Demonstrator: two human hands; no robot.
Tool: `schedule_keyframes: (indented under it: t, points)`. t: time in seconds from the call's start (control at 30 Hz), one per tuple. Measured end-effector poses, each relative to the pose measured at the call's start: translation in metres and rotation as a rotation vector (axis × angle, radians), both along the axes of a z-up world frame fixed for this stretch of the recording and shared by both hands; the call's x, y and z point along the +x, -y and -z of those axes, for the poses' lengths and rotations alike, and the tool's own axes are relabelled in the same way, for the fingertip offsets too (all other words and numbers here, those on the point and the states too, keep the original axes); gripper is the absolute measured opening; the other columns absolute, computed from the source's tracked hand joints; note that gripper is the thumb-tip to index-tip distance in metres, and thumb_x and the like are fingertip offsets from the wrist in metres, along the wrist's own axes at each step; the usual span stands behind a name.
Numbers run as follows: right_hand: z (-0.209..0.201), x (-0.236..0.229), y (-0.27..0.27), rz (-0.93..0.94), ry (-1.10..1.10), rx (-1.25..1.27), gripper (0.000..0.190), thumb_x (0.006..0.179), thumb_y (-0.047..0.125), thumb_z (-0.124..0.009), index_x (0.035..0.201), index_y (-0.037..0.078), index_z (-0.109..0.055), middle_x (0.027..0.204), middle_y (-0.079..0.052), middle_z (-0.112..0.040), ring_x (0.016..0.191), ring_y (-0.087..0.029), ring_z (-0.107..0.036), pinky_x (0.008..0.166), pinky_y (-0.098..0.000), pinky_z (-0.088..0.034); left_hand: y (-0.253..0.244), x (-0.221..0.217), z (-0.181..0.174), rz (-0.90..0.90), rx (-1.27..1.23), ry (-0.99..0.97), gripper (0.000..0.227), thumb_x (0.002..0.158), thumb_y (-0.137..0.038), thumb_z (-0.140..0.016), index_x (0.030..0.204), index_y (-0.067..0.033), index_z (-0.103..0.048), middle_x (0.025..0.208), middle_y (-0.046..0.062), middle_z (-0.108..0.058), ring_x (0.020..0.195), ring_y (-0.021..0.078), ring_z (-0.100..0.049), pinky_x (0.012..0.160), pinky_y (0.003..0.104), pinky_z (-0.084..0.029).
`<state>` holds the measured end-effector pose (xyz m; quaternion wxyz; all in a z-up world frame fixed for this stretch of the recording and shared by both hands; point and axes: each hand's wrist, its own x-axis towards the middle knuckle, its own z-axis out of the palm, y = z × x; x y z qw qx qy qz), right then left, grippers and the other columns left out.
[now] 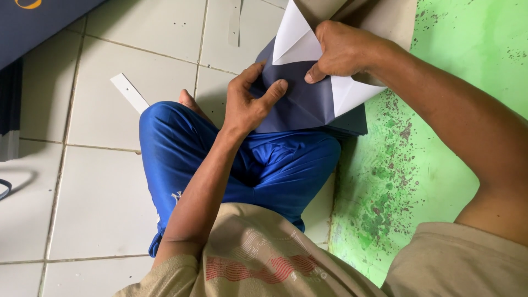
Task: The person stacks several blue shopping bags on the floor and then folds one bag along its creases by hand.
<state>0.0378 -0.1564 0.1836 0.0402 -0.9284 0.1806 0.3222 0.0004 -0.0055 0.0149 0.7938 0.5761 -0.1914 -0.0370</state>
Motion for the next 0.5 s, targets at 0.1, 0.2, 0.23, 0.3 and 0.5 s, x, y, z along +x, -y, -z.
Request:
schedule_keyframes:
  t: [0.1, 0.2, 0.23, 0.3, 0.5]
  points:
    - [-0.005, -0.002, -0.004, 0.059, -0.015, 0.08, 0.034, 0.083, 0.016, -0.084, 0.11, 0.004, -0.068, 0.101, -0.009, -0.074, 0.087, -0.028, -0.068, 0.076, -0.0399, -0.05, 0.0, 0.0, -0.002, -0.008, -0.049, -0.004, 0.034, 0.093, -0.03, -0.075, 0.118, -0.007, -0.07, 0.104, 0.002, -0.073, 0.098, 0.0143, -0.067, 0.087, 0.03, -0.059]
    - [0.004, -0.002, 0.005, 0.005, 0.022, 0.029, 0.053, 0.079, 0.042, -0.091, 0.093, 0.007, -0.053, 0.075, -0.005, -0.052, 0.068, -0.022, -0.048, 0.061, -0.0385, -0.035, -0.004, 0.005, 0.001, 0.044, -0.078, 0.008, 0.038, 0.094, -0.033, -0.075, 0.121, -0.0063, -0.069, 0.105, 0.002, -0.072, 0.097, 0.0138, -0.067, 0.083, 0.029, -0.06]
    - [0.005, -0.002, 0.002, -0.004, -0.004, 0.023, 0.047, 0.081, 0.04, -0.09, 0.09, 0.004, -0.061, 0.078, -0.007, -0.058, 0.07, -0.024, -0.052, 0.063, -0.0388, -0.037, -0.007, 0.008, 0.003, 0.089, -0.084, 0.037, 0.041, 0.098, -0.037, -0.069, 0.126, -0.006, -0.068, 0.112, 0.003, -0.073, 0.103, 0.0136, -0.067, 0.086, 0.029, -0.058]
    - [0.01, -0.002, 0.006, 0.002, -0.033, 0.015, 0.042, 0.082, 0.038, -0.089, 0.087, 0.001, -0.069, 0.08, -0.009, -0.064, 0.071, -0.026, -0.056, 0.064, -0.0391, -0.039, -0.007, 0.012, 0.005, 0.148, -0.093, 0.061, 0.046, 0.103, -0.042, -0.062, 0.131, -0.0056, -0.067, 0.119, 0.004, -0.073, 0.109, 0.0134, -0.066, 0.089, 0.029, -0.056]
    - [0.015, 0.003, 0.018, -0.061, -0.055, 0.023, 0.055, 0.08, 0.042, -0.092, 0.069, 0.004, -0.054, 0.066, -0.011, -0.055, 0.058, -0.027, -0.05, 0.055, -0.0409, -0.036, -0.006, 0.015, 0.001, 0.121, -0.008, 0.105, 0.031, 0.103, -0.035, -0.065, 0.111, -0.0068, -0.074, 0.082, -0.007, -0.062, 0.075, 0.0064, -0.05, 0.067, 0.024, -0.044]
